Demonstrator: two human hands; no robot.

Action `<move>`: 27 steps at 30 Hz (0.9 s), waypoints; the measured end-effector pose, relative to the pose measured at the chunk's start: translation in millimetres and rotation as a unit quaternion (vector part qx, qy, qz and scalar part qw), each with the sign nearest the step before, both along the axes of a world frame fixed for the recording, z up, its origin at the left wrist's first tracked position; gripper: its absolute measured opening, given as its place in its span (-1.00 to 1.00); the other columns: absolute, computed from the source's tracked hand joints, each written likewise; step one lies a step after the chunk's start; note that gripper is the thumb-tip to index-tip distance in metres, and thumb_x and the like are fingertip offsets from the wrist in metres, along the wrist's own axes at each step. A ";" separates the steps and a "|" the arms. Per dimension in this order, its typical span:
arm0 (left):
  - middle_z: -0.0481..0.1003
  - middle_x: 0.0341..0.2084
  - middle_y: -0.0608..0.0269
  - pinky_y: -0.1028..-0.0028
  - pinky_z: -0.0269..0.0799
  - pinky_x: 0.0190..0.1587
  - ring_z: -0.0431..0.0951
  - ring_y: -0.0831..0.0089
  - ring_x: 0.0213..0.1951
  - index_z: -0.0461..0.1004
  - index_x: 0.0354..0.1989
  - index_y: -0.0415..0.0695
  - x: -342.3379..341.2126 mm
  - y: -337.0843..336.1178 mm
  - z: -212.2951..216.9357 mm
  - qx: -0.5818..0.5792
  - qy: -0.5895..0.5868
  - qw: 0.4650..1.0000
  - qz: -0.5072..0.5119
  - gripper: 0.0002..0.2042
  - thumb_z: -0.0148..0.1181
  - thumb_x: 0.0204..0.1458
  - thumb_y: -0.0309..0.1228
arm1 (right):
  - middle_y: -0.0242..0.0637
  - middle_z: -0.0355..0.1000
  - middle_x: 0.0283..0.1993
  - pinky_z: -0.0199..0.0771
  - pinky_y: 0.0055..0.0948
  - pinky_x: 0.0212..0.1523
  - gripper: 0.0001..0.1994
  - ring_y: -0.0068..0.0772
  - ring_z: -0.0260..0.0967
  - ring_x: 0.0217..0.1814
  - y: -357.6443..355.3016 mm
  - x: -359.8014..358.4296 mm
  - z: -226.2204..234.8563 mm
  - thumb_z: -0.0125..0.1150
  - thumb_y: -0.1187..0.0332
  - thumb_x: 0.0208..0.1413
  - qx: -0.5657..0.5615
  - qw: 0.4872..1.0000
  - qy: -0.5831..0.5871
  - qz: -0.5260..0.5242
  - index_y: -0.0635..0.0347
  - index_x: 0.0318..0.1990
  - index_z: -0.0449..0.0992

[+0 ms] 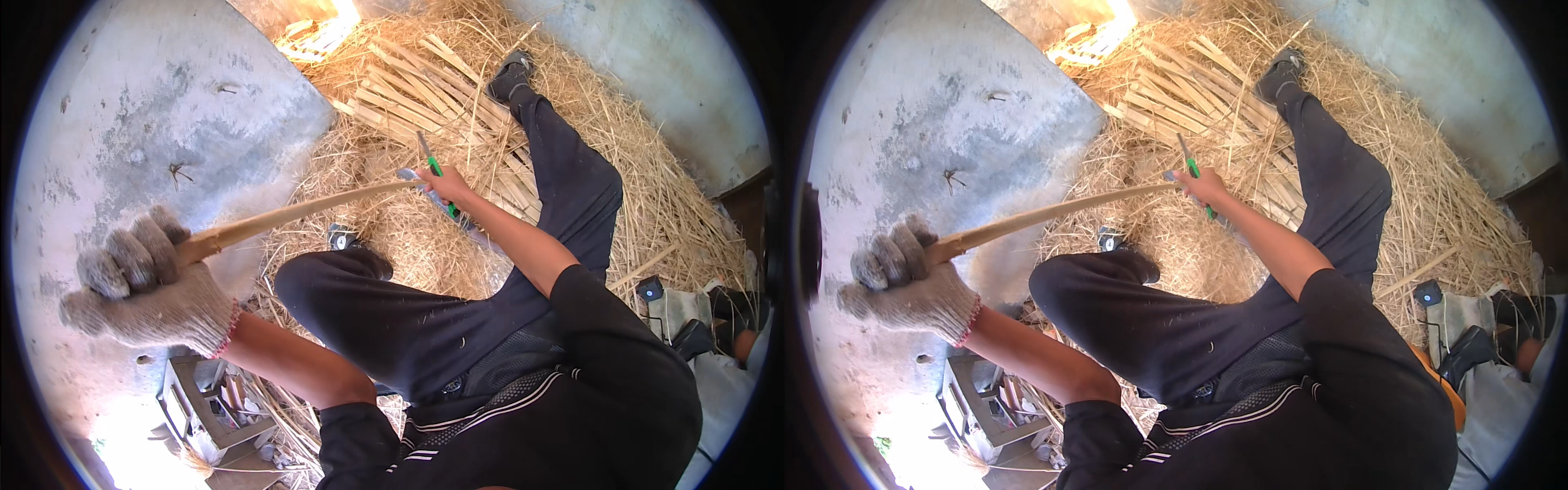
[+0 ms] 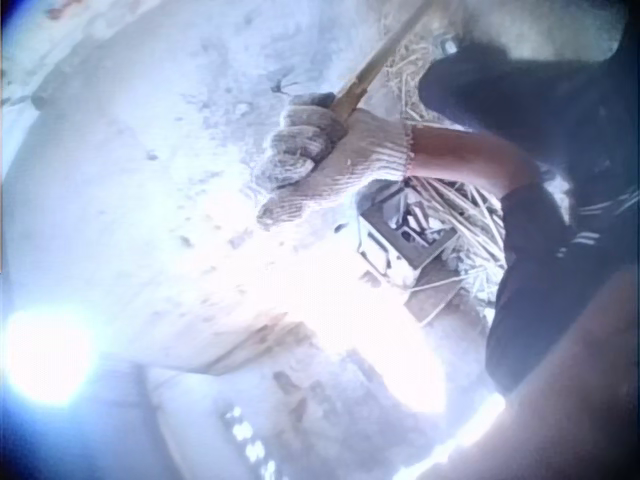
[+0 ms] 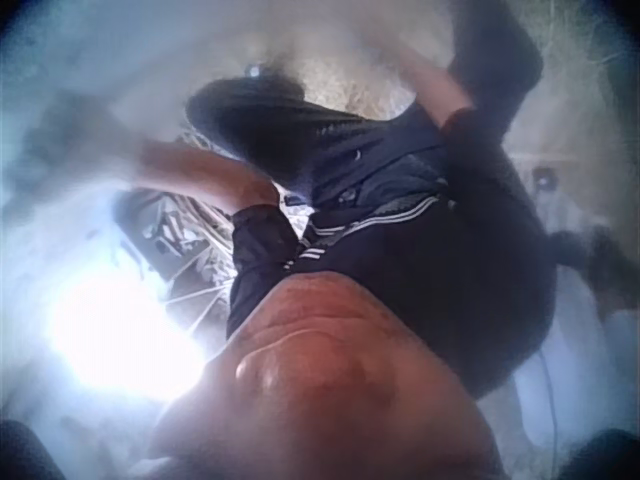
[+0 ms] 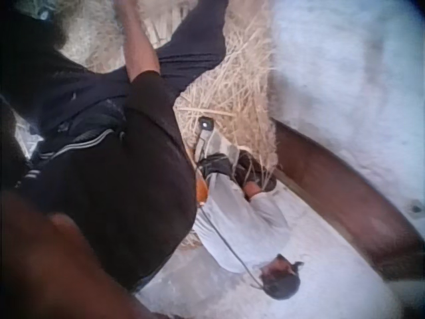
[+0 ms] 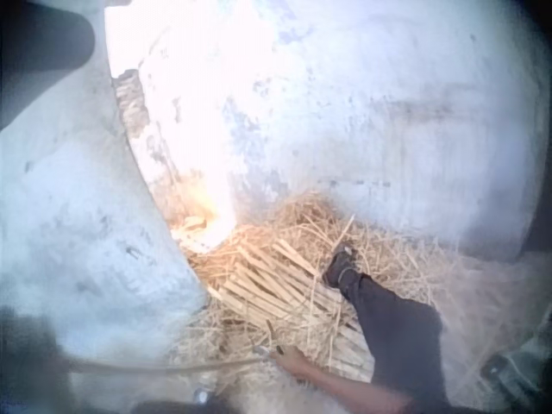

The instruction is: The person sits on a straw-covered floor and uses a green utility knife to split a long bamboo pole into thin strips. They hold the pole with a gloved left hand and carefully shave the material with the right hand, occasionally using a larger knife to assist in splitting the bamboo.

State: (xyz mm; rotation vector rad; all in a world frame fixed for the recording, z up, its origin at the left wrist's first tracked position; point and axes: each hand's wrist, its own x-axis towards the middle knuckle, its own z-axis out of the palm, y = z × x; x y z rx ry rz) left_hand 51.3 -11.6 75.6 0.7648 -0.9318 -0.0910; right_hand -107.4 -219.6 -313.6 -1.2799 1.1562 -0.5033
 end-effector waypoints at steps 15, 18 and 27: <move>-0.02 -0.88 0.50 0.43 -0.07 -0.57 -0.07 0.56 -0.77 0.04 -0.78 0.12 17.4 12.1 -8.1 -0.016 -0.047 0.990 -0.134 -0.47 -0.06 0.13 0.12 | -0.28 0.52 -0.40 0.43 -0.28 -0.27 -0.76 -0.40 0.45 -0.42 -16.6 33.8 -25.8 0.21 0.16 0.11 -0.075 0.994 0.082 0.022 0.09 -0.20 0.60; -0.01 -0.89 0.50 0.43 -0.05 -0.57 -0.06 0.56 -0.78 0.05 -0.79 0.12 25.2 18.3 -8.6 -0.012 -0.050 0.984 -0.171 -0.49 -0.05 0.12 0.08 | -0.26 0.54 -0.41 0.44 -0.31 -0.24 -0.76 -0.41 0.46 -0.39 -26.9 22.5 -27.3 0.24 0.16 0.09 -0.143 0.982 0.094 0.086 0.12 -0.25 0.61; 0.04 -0.91 0.50 0.43 -0.06 -0.62 -0.06 0.57 -0.82 0.11 -0.80 0.12 19.0 19.4 -9.2 -0.018 -0.056 0.988 -0.145 -0.52 -0.04 0.10 0.05 | -0.32 0.54 -0.52 0.38 -0.39 -0.27 -0.76 -0.48 0.47 -0.39 -35.1 16.3 -30.2 0.31 0.17 0.03 -0.153 0.978 0.072 0.122 0.18 -0.41 0.60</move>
